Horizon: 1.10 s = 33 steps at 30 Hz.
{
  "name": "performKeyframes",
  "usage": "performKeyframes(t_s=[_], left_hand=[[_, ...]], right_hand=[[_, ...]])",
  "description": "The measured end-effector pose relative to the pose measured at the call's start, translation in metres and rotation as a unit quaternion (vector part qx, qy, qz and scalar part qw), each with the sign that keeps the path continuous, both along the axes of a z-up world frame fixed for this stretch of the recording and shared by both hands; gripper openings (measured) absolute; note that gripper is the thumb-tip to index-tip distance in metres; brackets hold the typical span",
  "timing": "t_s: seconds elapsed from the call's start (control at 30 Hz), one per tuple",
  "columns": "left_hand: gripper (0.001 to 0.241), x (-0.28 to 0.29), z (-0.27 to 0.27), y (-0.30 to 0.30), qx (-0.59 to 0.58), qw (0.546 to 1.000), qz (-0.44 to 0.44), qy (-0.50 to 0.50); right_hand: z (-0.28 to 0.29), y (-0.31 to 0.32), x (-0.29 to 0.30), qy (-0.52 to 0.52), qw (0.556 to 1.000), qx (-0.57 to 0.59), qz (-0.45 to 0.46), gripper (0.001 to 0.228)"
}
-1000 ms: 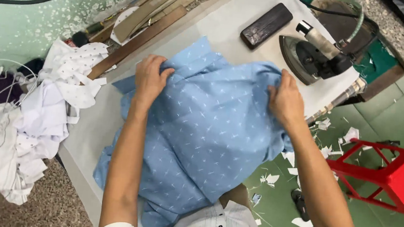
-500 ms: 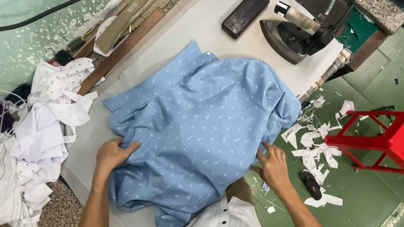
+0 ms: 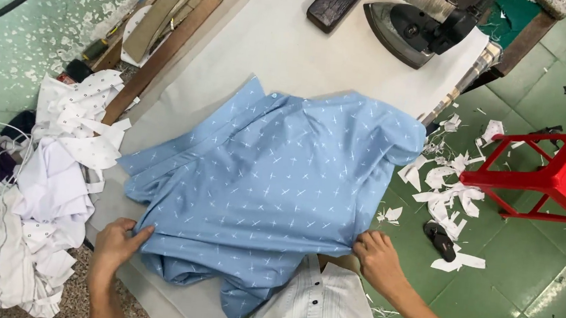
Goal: Ironing a blue patterned shirt on a professional workstation using a steam iron and a pressing block.
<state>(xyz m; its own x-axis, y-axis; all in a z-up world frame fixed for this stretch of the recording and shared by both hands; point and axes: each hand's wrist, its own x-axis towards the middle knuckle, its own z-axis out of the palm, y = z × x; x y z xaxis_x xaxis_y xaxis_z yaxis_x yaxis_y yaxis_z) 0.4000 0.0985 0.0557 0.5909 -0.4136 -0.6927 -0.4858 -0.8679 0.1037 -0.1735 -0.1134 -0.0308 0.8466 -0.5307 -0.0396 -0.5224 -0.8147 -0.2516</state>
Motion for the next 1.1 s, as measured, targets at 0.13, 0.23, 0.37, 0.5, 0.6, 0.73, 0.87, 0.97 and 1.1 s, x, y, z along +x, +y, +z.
performKeyframes(t_s=[0.13,0.23,0.37,0.5,0.6,0.73,0.87,0.97,1.1], left_hand=[[0.089,-0.034,0.006,-0.014,-0.131,0.967,-0.1,-0.194],[0.062,-0.09,0.03,-0.077,-0.321,0.877,-0.144,-0.328],[0.035,-0.179,-0.001,-0.176,-0.524,0.785,-0.26,-0.203],[0.052,-0.251,-0.031,-0.262,-0.551,0.739,-0.358,-0.147],[0.061,-0.256,-0.06,-0.277,-0.455,0.806,-0.364,-0.11],[0.064,-0.262,-0.047,-0.278,-0.409,0.834,-0.355,-0.105],[0.07,-0.287,-0.04,-0.288,-0.376,0.864,-0.298,-0.149],[0.075,-0.319,-0.047,-0.297,-0.358,0.882,-0.235,-0.195],[0.081,-0.374,-0.048,-0.293,-0.342,0.901,-0.144,-0.227]], right_hand=[[-0.014,-0.002,0.002,0.237,0.969,0.044,-0.051,0.047],[0.038,-0.03,0.039,-0.036,0.995,-0.055,-0.081,0.018],[0.068,-0.076,0.096,-0.182,0.972,-0.087,-0.121,0.022],[0.066,-0.119,0.136,-0.212,0.972,0.013,-0.1,0.037],[0.041,-0.137,0.114,-0.09,0.979,0.151,-0.101,0.051],[0.055,-0.231,0.096,-0.209,0.976,-0.009,-0.06,0.03],[0.091,-0.376,0.091,-0.205,0.946,-0.248,-0.037,0.061],[0.089,-0.453,0.086,-0.122,0.941,-0.314,0.007,0.082],[0.077,-0.5,0.08,0.026,0.953,-0.297,0.059,0.064]])
